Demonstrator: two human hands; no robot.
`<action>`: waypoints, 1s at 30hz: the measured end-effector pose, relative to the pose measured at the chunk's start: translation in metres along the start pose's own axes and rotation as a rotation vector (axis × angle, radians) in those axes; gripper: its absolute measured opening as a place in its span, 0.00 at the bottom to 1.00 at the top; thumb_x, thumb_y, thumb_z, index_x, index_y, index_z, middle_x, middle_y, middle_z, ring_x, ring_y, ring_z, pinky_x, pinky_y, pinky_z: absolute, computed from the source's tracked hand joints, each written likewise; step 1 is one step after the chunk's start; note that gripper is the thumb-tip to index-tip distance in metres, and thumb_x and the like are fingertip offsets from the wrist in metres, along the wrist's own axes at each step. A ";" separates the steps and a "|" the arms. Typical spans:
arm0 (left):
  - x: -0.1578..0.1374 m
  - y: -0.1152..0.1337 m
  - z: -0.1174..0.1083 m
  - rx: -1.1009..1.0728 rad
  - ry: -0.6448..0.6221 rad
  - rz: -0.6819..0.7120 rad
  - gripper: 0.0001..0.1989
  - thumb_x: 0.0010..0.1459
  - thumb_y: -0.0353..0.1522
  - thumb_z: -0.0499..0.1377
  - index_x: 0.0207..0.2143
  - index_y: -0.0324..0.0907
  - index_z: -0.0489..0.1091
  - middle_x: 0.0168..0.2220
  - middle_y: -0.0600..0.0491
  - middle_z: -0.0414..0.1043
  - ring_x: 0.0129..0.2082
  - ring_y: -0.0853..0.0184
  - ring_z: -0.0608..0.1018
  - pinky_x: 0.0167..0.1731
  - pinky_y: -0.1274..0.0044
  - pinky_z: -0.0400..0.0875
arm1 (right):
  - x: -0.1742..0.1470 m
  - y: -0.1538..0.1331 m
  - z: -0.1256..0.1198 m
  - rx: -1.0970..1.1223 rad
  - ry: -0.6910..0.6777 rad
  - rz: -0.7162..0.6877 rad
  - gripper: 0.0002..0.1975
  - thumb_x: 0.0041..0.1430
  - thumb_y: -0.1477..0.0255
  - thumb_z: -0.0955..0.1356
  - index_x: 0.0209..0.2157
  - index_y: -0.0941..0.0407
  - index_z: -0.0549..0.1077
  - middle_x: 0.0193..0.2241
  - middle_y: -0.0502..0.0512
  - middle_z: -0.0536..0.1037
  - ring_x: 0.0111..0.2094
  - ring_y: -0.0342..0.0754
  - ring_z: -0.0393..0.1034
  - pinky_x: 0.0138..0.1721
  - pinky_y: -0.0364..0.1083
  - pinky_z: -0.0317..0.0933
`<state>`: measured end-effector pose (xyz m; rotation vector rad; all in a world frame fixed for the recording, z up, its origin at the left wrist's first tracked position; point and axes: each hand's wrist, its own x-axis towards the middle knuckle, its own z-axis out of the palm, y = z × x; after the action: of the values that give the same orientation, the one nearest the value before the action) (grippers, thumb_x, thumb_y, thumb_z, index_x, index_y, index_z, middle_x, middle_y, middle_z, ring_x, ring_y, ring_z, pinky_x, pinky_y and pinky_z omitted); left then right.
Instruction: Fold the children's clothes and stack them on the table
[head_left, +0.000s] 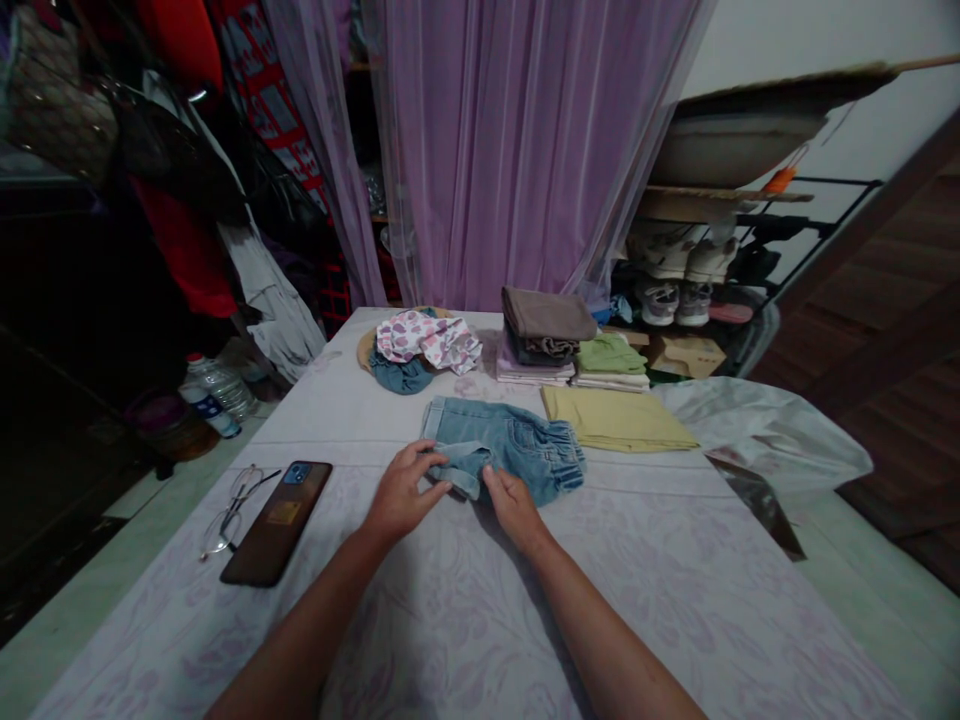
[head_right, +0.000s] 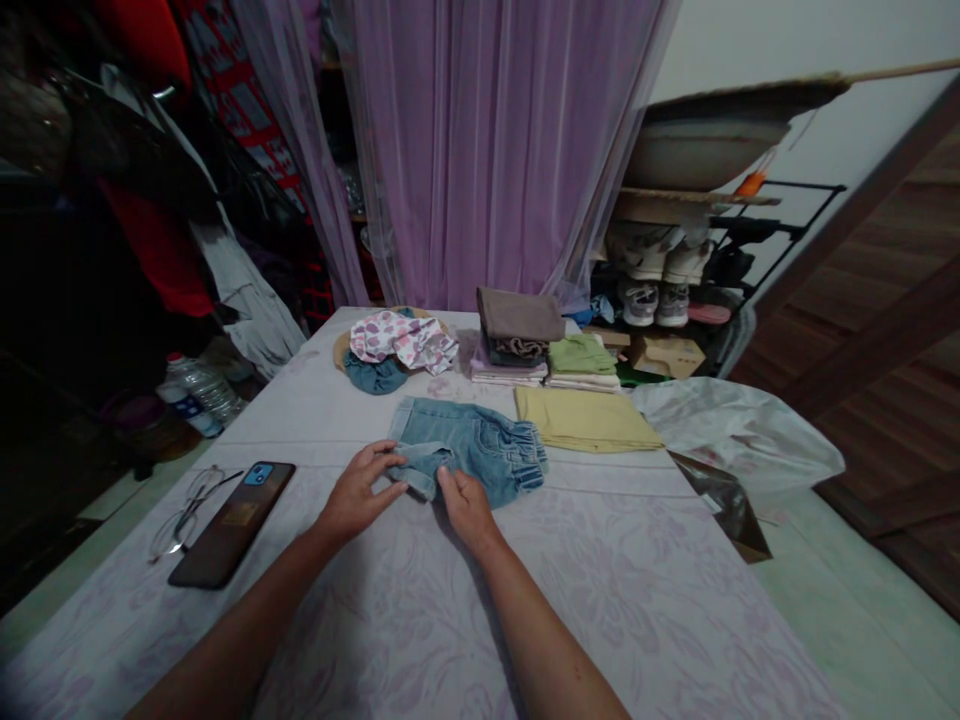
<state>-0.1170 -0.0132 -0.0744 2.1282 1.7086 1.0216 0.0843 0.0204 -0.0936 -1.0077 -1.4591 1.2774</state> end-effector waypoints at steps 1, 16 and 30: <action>0.001 0.003 0.001 0.051 -0.006 0.034 0.15 0.55 0.35 0.62 0.46 0.45 0.72 0.55 0.45 0.66 0.56 0.56 0.70 0.56 0.62 0.66 | 0.000 -0.002 -0.001 -0.004 -0.028 -0.008 0.27 0.58 0.47 0.63 0.25 0.55 0.77 0.24 0.52 0.77 0.31 0.50 0.70 0.40 0.49 0.65; 0.029 0.019 -0.037 -0.388 -0.303 -0.151 0.14 0.58 0.35 0.52 0.41 0.42 0.74 0.39 0.52 0.77 0.40 0.64 0.77 0.43 0.73 0.71 | 0.002 -0.021 -0.004 0.029 -0.086 0.032 0.27 0.57 0.45 0.62 0.28 0.55 0.77 0.28 0.52 0.78 0.34 0.50 0.70 0.41 0.48 0.63; 0.016 -0.009 -0.042 -0.526 -0.419 -0.448 0.13 0.48 0.35 0.57 0.36 0.42 0.75 0.37 0.53 0.78 0.39 0.64 0.77 0.40 0.74 0.72 | 0.010 -0.006 0.017 -0.332 0.104 0.023 0.11 0.54 0.62 0.64 0.31 0.54 0.73 0.21 0.45 0.71 0.25 0.44 0.64 0.28 0.42 0.56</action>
<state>-0.1491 -0.0059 -0.0425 1.4170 1.4153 0.7221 0.0653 0.0252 -0.0868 -1.2913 -1.6141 1.0001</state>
